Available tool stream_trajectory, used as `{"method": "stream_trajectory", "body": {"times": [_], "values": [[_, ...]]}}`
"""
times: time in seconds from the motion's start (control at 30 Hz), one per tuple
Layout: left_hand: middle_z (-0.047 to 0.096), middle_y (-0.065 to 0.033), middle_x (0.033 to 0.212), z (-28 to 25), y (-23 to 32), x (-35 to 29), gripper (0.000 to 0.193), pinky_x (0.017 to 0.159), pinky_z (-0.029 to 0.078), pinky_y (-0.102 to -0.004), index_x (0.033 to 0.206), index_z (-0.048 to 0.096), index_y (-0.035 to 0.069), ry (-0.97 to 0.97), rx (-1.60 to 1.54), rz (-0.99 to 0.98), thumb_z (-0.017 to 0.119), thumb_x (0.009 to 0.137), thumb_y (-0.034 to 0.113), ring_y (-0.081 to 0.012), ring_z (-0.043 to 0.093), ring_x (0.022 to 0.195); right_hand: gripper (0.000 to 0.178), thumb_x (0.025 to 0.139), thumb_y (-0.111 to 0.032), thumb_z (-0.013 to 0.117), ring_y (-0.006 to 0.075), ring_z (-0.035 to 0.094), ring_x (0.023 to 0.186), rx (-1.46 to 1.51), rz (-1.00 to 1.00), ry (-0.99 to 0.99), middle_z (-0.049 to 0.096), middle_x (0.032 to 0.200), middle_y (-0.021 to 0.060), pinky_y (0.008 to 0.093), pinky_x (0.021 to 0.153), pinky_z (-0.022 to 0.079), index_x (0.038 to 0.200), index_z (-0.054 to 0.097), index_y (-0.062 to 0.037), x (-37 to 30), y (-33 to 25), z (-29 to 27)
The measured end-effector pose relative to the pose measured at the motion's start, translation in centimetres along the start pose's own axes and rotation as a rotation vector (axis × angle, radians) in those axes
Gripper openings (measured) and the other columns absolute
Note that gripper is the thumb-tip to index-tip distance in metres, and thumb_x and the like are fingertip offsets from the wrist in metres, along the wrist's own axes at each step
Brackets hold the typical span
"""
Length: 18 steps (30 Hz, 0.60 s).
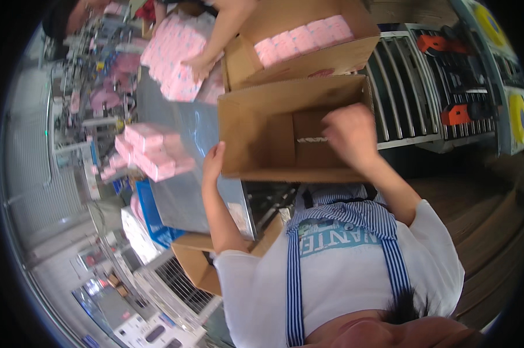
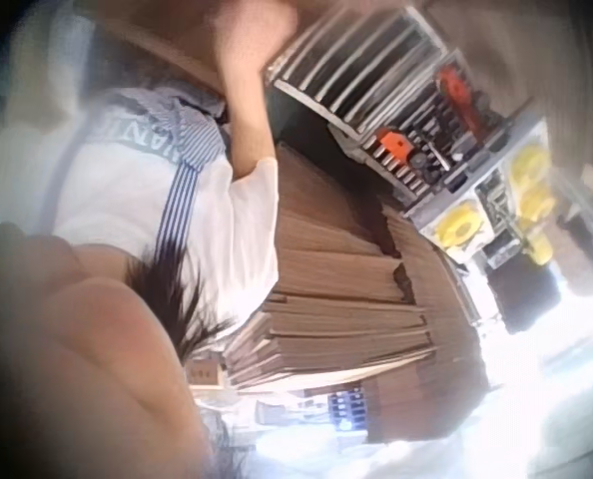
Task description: The person repeatedly picks up stacks of pink-wrapped packages from a metal table and places them into a cardboard box. They then close the box flaps and move the box aside before repeating the process with a new box.
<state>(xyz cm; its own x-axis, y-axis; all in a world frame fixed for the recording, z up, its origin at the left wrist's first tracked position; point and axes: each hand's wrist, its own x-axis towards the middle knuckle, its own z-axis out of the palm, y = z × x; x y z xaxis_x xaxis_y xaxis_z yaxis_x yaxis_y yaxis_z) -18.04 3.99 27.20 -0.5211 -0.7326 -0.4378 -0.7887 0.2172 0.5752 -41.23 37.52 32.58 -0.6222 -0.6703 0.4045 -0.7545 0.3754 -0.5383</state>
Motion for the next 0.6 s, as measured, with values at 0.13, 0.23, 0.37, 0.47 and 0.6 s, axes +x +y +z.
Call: {"method": "stream_trajectory", "body": {"times": [0.13, 0.23, 0.37, 0.47, 0.6], "values": [[0.065, -0.0244, 0.096, 7.1, 3.2, -3.4, 0.061, 0.082, 0.047, -0.0490, 0.099, 0.064, -0.001, 0.089, 0.486, -0.080, 0.043, 0.089, 0.055, -0.0411, 0.060, 0.096, 0.069, 0.079, -0.014, 0.068, 0.0347, 0.050, 0.117, -0.262, 0.562, -0.194, 0.046, 0.132, 0.0190, 0.0419, 0.095, 0.044, 0.138, 0.035, -0.0057, -5.5, 10.6, -1.9], [0.065, -0.0236, 0.084, 11.3, 7.0, -6.9, 0.054, 0.073, 0.050, -0.0475, 0.100, 0.060, -0.001, -0.118, 0.497, 0.066, 0.047, 0.090, 0.051, -0.0394, 0.063, 0.082, 0.045, 0.089, -0.019, 0.058, 0.0315, 0.059, 0.109, -0.057, 0.877, -0.149, 0.062, 0.112, 0.0219, 0.0401, 0.092, 0.046, 0.130, 0.047, -0.0034, -12.7, 21.8, -4.6], [0.064, -0.0259, 0.092, 16.0, -3.9, -4.0, 0.055, 0.078, 0.049, -0.0492, 0.117, 0.056, 0.002, -0.096, 0.051, 0.226, 0.047, 0.091, 0.049, -0.0420, 0.062, 0.088, 0.037, 0.091, -0.024, 0.051, 0.0384, 0.056, 0.107, -0.010, 0.893, -0.210, 0.059, 0.115, 0.0234, 0.0412, 0.089, 0.045, 0.123, 0.054, -0.0043, -18.3, 30.5, -8.8], [0.064, -0.0207, 0.099, 17.3, -6.6, -2.1, 0.038, 0.079, 0.050, -0.0475, 0.116, 0.055, 0.003, 0.243, 0.331, 0.049, 0.049, 0.091, 0.031, -0.0415, 0.061, 0.093, 0.035, 0.090, -0.025, 0.054, 0.0392, 0.056, 0.106, -0.172, 0.816, -0.325, 0.061, 0.110, 0.0239, 0.0429, 0.086, 0.045, 0.115, 0.057, -0.0009, -16.3, 27.4, -7.9], [0.063, -0.0175, 0.097, 16.9, -6.8, 1.2, 0.030, 0.079, 0.049, -0.0447, 0.108, 0.057, 0.002, 0.449, 0.612, 0.394, 0.057, 0.083, 0.019, -0.0337, 0.062, 0.091, 0.036, 0.089, -0.026, 0.057, 0.0403, 0.059, 0.099, -0.183, 0.762, -0.361, 0.064, 0.101, 0.0223, 0.0433, 0.082, 0.047, 0.114, 0.057, -0.0003, -9.3, 17.4, -2.7]]}}
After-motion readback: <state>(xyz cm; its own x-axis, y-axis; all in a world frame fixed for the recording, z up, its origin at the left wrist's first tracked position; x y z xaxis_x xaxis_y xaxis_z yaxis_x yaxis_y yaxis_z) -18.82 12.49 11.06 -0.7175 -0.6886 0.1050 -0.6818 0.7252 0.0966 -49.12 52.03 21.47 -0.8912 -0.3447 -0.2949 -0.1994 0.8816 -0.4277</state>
